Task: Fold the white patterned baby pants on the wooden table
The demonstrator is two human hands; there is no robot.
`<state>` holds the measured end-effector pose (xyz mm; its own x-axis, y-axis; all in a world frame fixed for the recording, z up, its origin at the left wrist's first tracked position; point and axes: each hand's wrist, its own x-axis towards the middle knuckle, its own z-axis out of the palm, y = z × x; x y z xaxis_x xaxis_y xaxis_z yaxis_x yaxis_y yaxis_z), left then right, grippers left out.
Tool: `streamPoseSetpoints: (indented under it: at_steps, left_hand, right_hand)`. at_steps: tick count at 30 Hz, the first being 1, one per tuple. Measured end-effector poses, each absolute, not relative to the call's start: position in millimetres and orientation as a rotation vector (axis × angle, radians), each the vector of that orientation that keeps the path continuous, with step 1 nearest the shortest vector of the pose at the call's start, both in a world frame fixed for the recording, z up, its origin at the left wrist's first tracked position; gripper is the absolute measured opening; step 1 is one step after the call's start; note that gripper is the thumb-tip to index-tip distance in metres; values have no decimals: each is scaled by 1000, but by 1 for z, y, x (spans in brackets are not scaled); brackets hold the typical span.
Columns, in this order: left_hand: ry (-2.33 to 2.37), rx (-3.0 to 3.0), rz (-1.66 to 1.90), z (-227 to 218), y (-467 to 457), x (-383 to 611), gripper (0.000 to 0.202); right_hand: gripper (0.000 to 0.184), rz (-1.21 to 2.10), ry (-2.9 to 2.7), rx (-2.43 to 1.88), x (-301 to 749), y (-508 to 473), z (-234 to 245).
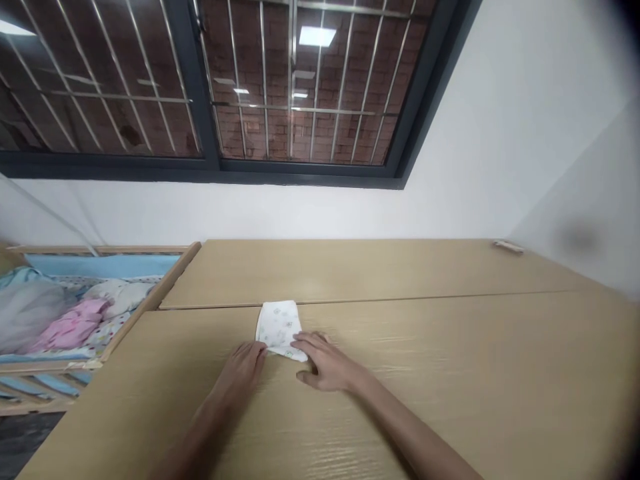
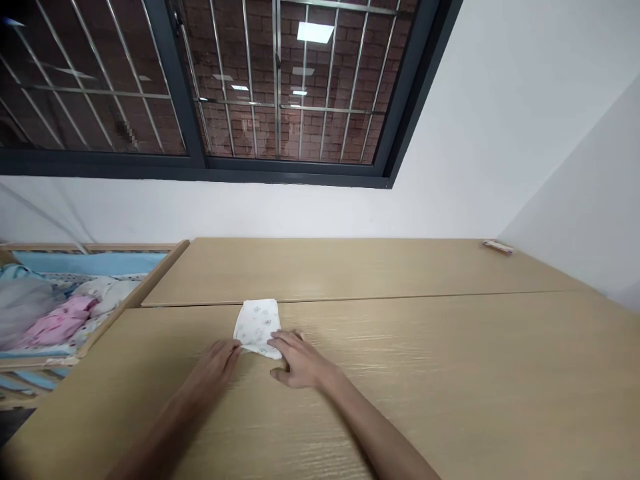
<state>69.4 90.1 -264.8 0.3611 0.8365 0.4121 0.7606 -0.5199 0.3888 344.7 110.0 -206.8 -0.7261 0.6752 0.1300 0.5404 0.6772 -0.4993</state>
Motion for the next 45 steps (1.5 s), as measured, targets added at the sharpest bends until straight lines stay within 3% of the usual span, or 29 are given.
streamPoseSetpoints:
  at_steps: [2, 5, 9, 12, 17, 30, 33, 36, 41, 45]
  left_hand:
    - [1460, 2421, 903, -262, 88, 65, 30]
    - [1367, 2361, 879, -257, 84, 55, 25]
    - [1310, 2214, 859, -254, 84, 43, 43]
    - [1335, 2094, 843, -253, 88, 44, 31]
    - [1531, 1908, 917, -256, 96, 59, 36]
    - [1972, 1850, 881, -266, 120, 84, 24]
    - [2038, 1928, 967, -265, 117, 90, 24]
    - [1977, 2058, 1067, -264, 112, 101, 38]
    - [1700, 2480, 965, -273, 105, 119, 68]
    - [1792, 2557, 807, -284, 102, 114, 69]
  right_hand:
    - [35, 656, -2472, -967, 345, 107, -213]
    - [23, 700, -2279, -1032, 342, 110, -221]
    - [28, 761, -2134, -1115, 338, 118, -229]
    - [35, 763, -2063, -1200, 335, 123, -232]
    - [36, 776, -1972, -1287, 323, 128, -237]
    - [22, 422, -1828, -1495, 298, 148, -248]
    - [30, 160, -1883, -1500, 294, 145, -246]
    - [44, -24, -2126, -1312, 288, 139, -242]
    - [56, 40, -2473, -1106, 282, 134, -241]
    - [60, 165, -2454, -1141, 289, 136, -245]
